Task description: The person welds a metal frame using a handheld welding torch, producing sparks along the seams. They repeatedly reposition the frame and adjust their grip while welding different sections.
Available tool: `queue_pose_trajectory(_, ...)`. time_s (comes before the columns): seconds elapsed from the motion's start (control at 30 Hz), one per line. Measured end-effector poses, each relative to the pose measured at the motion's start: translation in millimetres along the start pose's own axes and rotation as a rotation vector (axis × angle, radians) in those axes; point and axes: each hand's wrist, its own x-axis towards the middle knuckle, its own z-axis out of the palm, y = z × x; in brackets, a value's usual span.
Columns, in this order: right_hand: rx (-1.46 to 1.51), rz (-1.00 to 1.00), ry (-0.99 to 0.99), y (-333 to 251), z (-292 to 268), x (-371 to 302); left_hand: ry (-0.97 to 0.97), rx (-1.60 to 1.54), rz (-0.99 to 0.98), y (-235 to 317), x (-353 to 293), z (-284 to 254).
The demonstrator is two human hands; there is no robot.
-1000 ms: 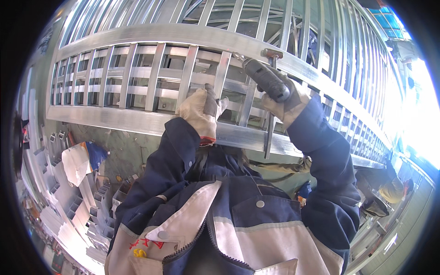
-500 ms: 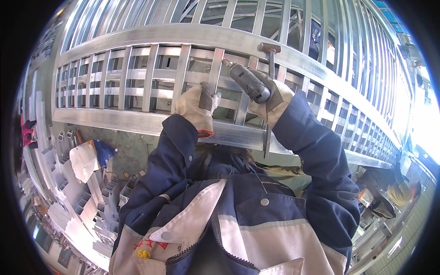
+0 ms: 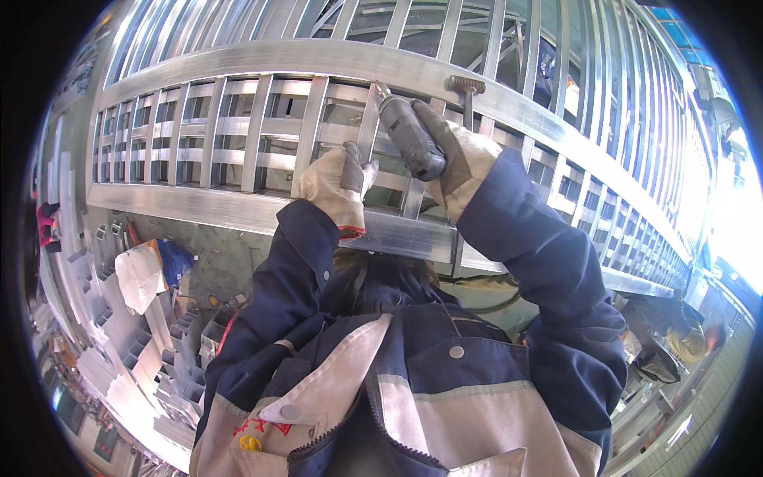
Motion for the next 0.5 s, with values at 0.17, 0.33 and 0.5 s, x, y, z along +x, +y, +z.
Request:
queue_pose_trajectory(0.17, -0.125, -0.006, -0.009, -4.2, 3.8, 5.8, -0.004, -0.019, 0.023, -10.8, 11.2, 12.9)
queue_pose_trajectory(0.33, -0.219, -0.061, 0.021, -9.1, 6.8, 10.7, 0.064, -0.019, 0.063, -16.1, 12.4, 23.0)
queue_pose_trajectory(0.5, -0.304, -0.065, -0.018, -15.9, 1.2, 12.3, 0.014, 0.016, 0.026, -17.8, 16.7, 22.9)
